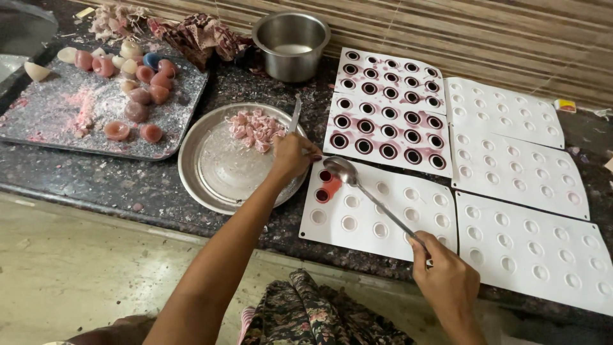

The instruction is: The recorder is seen pouring a red liquid, likely melted soap base, into small circular silicone molds using a ladle.

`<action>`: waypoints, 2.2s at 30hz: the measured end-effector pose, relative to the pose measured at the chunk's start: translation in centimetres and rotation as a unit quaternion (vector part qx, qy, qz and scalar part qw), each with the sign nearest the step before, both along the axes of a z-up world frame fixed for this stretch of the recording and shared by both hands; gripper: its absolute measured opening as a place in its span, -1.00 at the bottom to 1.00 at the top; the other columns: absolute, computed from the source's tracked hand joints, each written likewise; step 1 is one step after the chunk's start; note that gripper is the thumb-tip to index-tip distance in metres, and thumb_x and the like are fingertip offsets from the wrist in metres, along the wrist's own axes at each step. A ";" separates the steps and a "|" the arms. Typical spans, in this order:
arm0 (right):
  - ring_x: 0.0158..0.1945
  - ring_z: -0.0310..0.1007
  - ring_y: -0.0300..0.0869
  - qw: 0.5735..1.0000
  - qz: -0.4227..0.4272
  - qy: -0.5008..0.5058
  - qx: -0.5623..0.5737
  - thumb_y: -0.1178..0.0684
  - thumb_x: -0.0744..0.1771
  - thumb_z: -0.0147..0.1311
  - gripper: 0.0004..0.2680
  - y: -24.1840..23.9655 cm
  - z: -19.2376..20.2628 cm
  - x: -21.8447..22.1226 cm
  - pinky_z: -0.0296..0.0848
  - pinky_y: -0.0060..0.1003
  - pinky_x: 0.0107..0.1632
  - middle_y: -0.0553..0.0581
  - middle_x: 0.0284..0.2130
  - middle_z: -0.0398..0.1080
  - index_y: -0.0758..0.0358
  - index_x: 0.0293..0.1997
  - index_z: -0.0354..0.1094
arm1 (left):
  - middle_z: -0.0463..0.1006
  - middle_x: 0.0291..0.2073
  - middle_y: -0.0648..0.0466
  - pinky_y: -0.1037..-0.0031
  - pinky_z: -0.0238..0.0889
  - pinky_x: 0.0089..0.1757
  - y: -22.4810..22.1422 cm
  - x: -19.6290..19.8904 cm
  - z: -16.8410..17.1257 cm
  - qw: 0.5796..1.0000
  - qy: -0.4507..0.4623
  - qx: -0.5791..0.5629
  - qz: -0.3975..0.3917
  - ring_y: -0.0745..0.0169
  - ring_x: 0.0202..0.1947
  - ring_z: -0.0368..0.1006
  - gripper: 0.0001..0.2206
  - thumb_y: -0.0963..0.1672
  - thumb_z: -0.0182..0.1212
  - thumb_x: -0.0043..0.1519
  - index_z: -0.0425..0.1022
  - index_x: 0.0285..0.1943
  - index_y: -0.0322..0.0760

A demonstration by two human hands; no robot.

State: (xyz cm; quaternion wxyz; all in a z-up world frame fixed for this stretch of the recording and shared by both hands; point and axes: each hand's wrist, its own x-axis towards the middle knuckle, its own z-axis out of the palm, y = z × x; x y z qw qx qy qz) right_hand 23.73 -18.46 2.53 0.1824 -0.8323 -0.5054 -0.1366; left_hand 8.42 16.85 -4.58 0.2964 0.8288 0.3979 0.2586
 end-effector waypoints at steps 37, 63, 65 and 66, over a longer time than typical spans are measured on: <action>-0.50 0.54 -0.23 0.995 0.091 0.010 0.032 0.02 0.30 0.24 -0.92 -3.6 0.5 -0.2 0.44 -0.36 -0.40 0.09 -0.44 0.60 0.09 -0.21 0.58 | 0.66 -0.13 -0.04 0.22 0.18 0.02 -8.5 -7.7 4.2 0.979 -0.167 0.076 0.086 0.02 -0.07 0.48 -0.82 -0.18 0.36 0.16 0.69 -0.07 -0.16; -0.59 0.42 -0.23 0.780 0.318 0.445 -0.304 0.00 0.25 0.24 -0.71 7.4 1.8 -43.6 0.36 -0.33 -0.49 0.08 -0.38 0.62 0.12 0.06 0.41 | 0.63 -0.18 0.02 0.43 0.39 -0.30 -31.6 -49.9 -1.5 0.837 -0.242 -0.035 0.489 0.26 -0.36 0.51 -0.82 -0.15 0.22 0.27 0.60 0.00 -0.28; -0.58 0.44 -0.21 0.771 0.357 0.411 -0.330 -0.02 0.26 0.22 -0.72 7.7 -1.5 -49.0 0.36 -0.30 -0.48 0.08 -0.40 0.62 0.09 0.06 0.41 | 0.64 -0.18 0.01 0.43 0.39 -0.28 -34.2 -55.7 -3.2 0.823 -0.224 -0.035 0.520 0.25 -0.36 0.52 -0.83 -0.15 0.22 0.27 0.60 -0.02 -0.28; -0.58 0.46 -0.20 0.765 0.389 0.379 -0.346 -0.03 0.26 0.21 -0.72 8.1 -3.2 -51.4 0.36 -0.27 -0.47 0.09 -0.43 0.62 0.06 0.06 0.40 | 0.64 -0.19 0.00 0.43 0.40 -0.26 -35.0 -58.3 -4.1 0.815 -0.208 -0.034 0.539 0.25 -0.36 0.53 -0.84 -0.15 0.23 0.26 0.61 -0.03 -0.28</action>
